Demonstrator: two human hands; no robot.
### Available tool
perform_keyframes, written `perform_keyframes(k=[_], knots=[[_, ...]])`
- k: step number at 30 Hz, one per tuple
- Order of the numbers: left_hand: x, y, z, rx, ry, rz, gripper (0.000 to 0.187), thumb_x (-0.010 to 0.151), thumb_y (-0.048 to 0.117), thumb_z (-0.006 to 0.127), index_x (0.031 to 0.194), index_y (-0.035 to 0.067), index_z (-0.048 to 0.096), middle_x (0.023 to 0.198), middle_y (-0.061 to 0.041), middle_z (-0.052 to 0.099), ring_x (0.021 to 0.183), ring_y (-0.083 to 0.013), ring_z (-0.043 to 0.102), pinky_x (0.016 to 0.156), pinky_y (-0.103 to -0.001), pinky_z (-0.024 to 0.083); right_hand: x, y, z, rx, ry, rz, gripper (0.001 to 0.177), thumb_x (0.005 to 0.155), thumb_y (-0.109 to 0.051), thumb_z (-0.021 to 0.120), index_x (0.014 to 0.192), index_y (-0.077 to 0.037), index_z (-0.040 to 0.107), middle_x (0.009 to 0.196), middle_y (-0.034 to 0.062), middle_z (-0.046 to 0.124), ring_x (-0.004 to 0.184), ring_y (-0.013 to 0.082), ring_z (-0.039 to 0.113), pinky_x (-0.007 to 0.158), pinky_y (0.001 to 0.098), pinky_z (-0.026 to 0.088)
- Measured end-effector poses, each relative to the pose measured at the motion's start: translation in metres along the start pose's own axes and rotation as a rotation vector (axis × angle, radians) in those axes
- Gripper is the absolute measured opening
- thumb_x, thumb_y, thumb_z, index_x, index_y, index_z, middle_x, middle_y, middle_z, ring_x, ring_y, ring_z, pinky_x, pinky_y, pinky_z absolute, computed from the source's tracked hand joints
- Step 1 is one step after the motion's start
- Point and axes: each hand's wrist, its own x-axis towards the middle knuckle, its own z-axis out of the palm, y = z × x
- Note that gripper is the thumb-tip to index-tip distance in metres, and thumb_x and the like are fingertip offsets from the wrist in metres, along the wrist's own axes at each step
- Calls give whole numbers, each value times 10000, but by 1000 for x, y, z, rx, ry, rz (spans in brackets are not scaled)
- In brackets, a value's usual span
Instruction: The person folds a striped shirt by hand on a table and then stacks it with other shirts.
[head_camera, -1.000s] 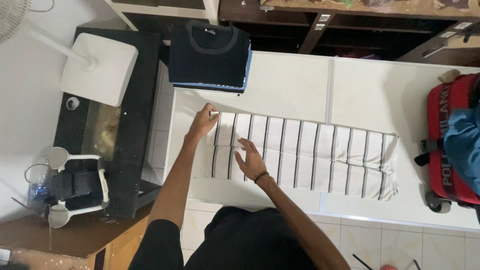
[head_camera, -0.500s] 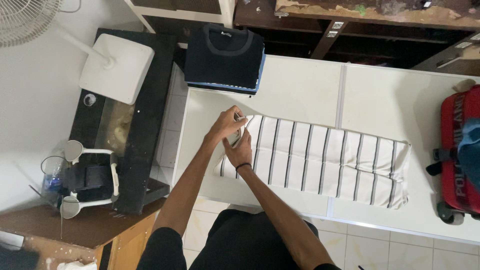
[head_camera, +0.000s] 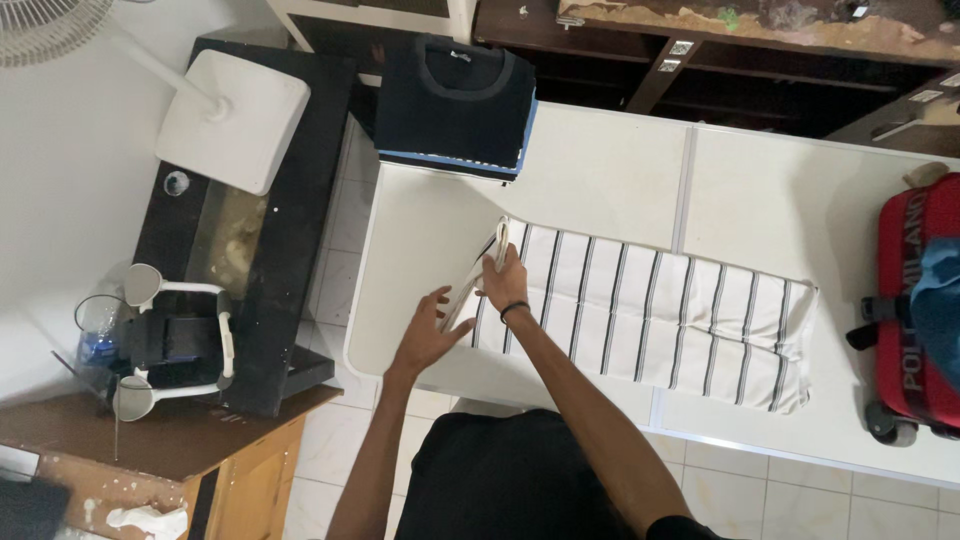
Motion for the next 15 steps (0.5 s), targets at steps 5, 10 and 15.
perform_keyframes(k=[5,10,15], knots=[[-29,12,36,88,128,93,509,830,110,706,1327,100,596,1163,-127,631,959,-320,685,821,-412,581,18,18,-27,-256,37,-81,296,979,-221,622,1105,40,570,889,221,731,753,301,748,643,400,594],[-41,24,66,98,236,253,409,842,40,691,1246,72,640,1117,-120,647,1005,-343,667,830,-429,567,20,18,-64,-157,-8,-37,336,967,-256,585,1161,17,576,933,205,727,814,294,752,676,429,631],[-47,45,91,37,209,254,381,870,58,687,1249,58,639,1141,-130,641,998,-343,667,838,-426,570,31,34,-102,-251,13,-114,355,1001,-256,595,1249,-2,600,957,202,770,859,268,760,757,387,585]])
